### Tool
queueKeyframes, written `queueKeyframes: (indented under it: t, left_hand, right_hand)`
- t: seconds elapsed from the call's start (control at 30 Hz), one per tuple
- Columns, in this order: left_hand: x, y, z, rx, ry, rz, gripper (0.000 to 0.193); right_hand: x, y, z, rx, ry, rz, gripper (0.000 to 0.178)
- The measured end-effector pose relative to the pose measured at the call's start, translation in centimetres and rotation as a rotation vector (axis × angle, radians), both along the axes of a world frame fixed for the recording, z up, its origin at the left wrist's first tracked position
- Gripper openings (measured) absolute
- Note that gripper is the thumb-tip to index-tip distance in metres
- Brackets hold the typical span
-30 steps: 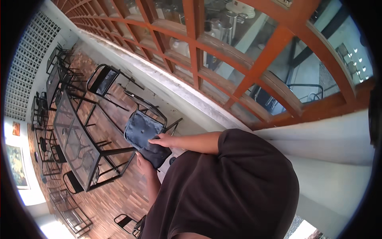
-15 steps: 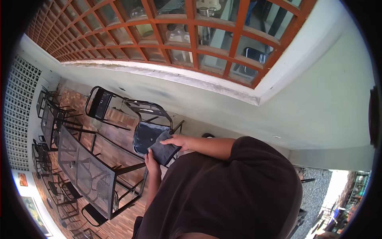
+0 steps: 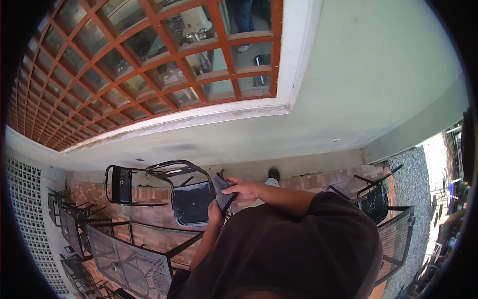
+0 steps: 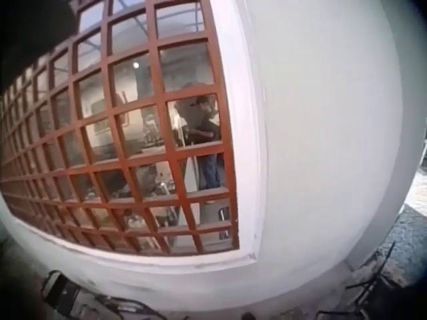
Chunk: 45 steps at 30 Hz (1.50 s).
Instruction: Wiping down and inspecting chairs in an outdoor seating area of a cafe.
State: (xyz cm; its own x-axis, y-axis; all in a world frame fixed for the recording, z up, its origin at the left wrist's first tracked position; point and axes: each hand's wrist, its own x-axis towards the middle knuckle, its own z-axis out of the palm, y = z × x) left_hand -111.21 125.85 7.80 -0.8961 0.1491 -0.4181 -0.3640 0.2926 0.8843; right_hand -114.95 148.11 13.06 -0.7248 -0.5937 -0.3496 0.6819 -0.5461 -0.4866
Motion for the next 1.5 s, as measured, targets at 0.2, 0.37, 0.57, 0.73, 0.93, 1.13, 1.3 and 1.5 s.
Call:
queueKeyframes:
  t: [0.2, 0.37, 0.57, 0.73, 0.93, 1.13, 1.3, 1.5]
  left_hand:
    - [-4.2, 6.6, 1.5, 0.152, -0.223, 0.058, 0.037]
    - [-8.8, 15.0, 1.7, -0.032, 0.141, -0.286, 0.041]
    - [-12.2, 27.2, 2.2, -0.094, 0.098, -0.671, 0.040]
    - [-11.2, 35.1, -2.0, 0.093, 0.092, -0.901, 0.039]
    - [-8.4, 41.7, -1.3, 0.009, 0.165, -1.301, 0.041]
    - [-6.5, 46.4, 2.1, -0.068, -0.174, -1.512, 0.046]
    - [-6.0, 48.1, 0.4, 0.391, -0.285, -1.442, 0.047]
    - [-9.6, 51.9, 3.5, 0.161, -0.282, -1.508, 0.041]
  right_hand:
    - [0.5, 7.6, 2.0, 0.367, 0.252, -0.013, 0.060]
    - [1.8, 15.3, 2.6, 0.489, 0.299, -0.184, 0.060]
    - [4.8, 23.7, 4.9, 0.718, 0.439, -0.435, 0.051]
    - [9.5, 27.5, 2.5, 0.773, 0.212, -0.653, 0.039]
    - [14.8, 27.2, 4.0, 0.815, 0.005, -1.041, 0.030]
    - [17.6, 24.8, 4.7, 0.821, -0.316, -1.293, 0.031]
    - [16.5, 22.1, 5.7, 0.722, -0.388, -1.650, 0.029]
    - [13.5, 22.0, 4.6, 0.746, -0.466, -1.842, 0.027]
